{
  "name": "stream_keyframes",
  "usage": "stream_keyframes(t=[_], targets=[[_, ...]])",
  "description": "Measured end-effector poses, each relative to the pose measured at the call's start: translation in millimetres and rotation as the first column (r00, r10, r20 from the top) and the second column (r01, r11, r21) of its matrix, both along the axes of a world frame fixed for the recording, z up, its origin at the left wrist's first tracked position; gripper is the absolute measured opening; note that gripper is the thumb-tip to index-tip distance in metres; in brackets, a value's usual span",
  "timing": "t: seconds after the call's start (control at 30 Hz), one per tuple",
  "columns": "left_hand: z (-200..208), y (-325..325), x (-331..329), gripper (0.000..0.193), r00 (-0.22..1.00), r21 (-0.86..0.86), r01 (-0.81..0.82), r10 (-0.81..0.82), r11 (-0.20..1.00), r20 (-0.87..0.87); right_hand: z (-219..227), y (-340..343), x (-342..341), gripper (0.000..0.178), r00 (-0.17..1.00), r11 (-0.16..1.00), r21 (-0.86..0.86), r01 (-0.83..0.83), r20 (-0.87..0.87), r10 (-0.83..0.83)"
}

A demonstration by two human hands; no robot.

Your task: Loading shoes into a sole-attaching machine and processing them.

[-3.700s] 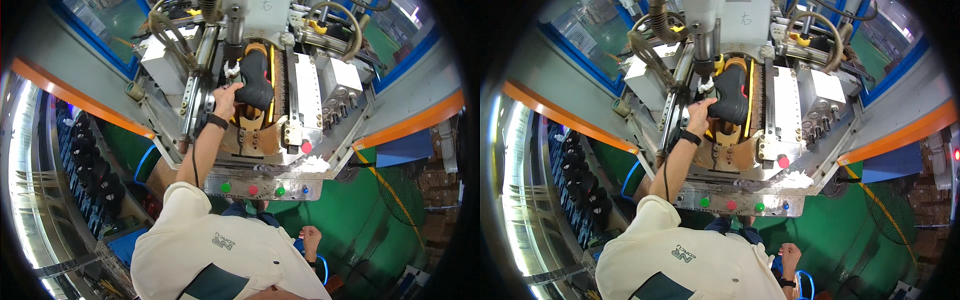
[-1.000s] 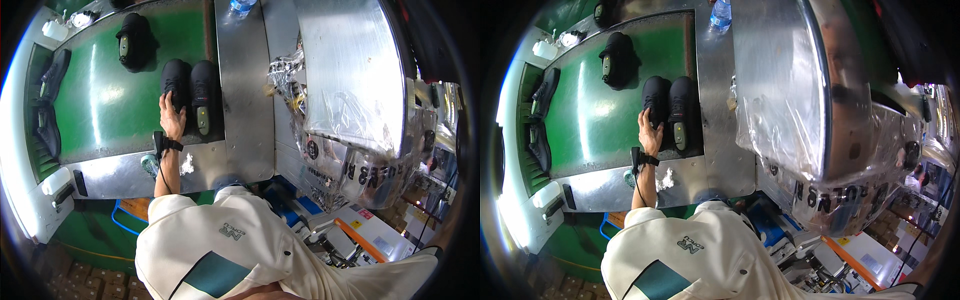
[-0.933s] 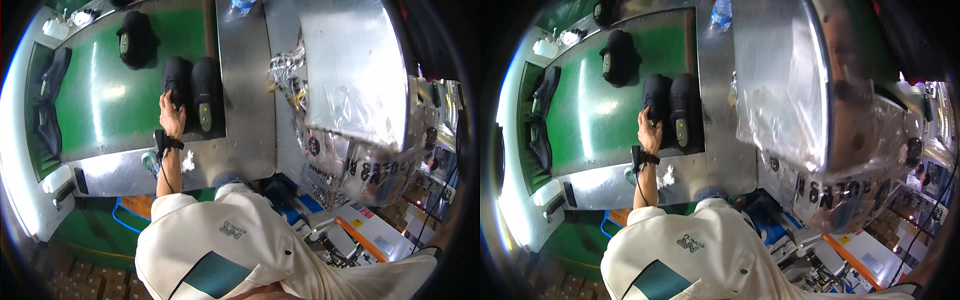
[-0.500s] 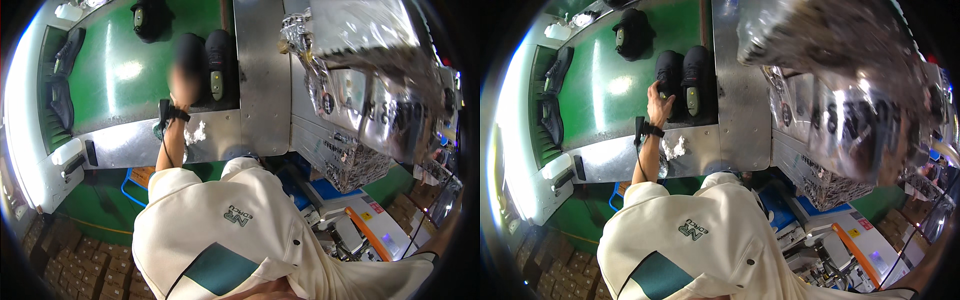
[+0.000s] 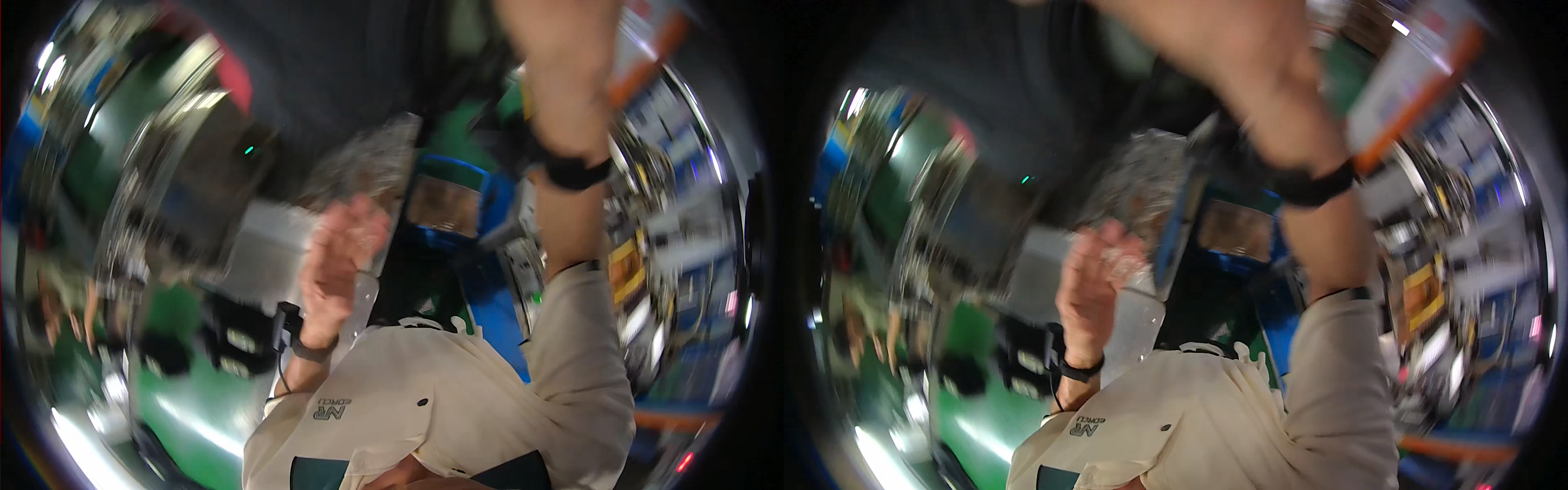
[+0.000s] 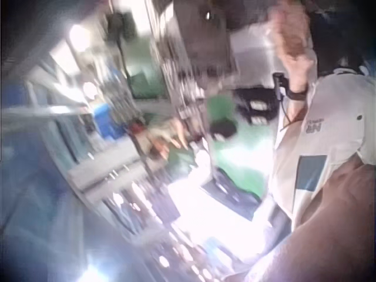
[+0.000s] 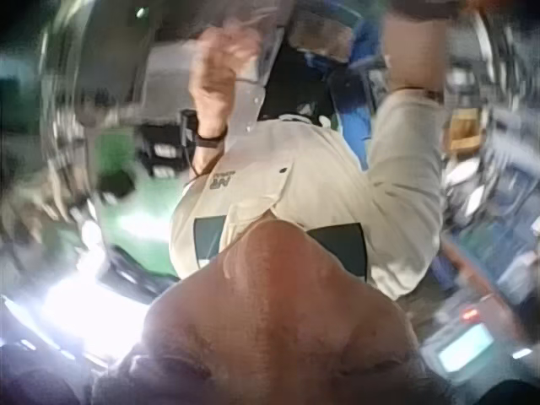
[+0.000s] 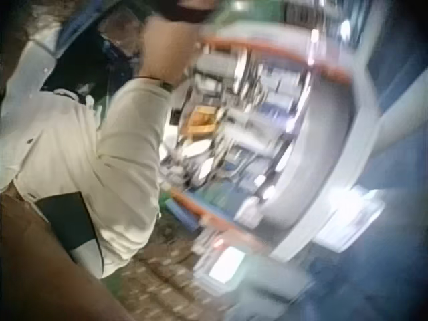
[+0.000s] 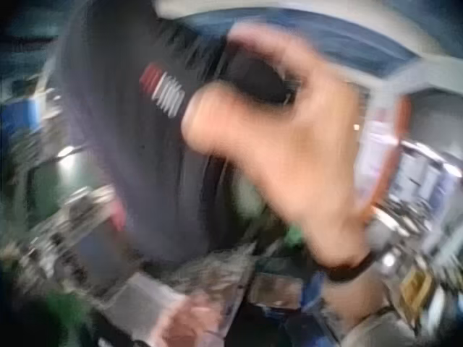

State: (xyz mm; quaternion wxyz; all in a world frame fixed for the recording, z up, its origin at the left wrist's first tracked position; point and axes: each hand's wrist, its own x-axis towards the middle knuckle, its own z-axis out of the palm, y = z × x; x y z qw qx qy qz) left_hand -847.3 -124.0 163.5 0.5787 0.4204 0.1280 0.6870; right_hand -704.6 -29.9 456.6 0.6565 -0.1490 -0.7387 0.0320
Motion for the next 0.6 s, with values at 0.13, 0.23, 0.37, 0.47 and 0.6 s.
stream_keyframes(t=[0.13, 0.23, 0.37, 0.47, 0.6], targets=[[26, 56, 79, 0.109, 0.998, 0.269, -0.003, -0.014, 0.963, 0.061, -93, -42, 141, 0.075, 0.961, 0.947, -0.167, 0.273, -0.003, -0.277], [4, 46, 167, 0.094, 0.951, 0.081, 0.054, -0.026, 0.995, -0.308, -151, -97, 225, 0.083, 0.909, 0.878, -0.405, 0.256, -0.208, -0.360], [-11, 29, 302, 0.080, 0.858, 0.165, 0.387, -0.289, 0.907, -0.424, -217, -166, 344, 0.089, 0.786, 0.668, -0.724, 0.170, -0.310, -0.535], [18, -9, 393, 0.082, 0.585, -0.283, 0.711, -0.765, 0.643, -0.270, -273, -214, 426, 0.077, 0.579, 0.529, -0.833, 0.163, -0.353, -0.734], [-16, -11, 496, 0.084, 0.349, -0.429, 0.787, -0.893, 0.444, -0.283, -293, -259, 509, 0.066, 0.313, 0.381, -0.912, 0.153, -0.321, -0.894]])
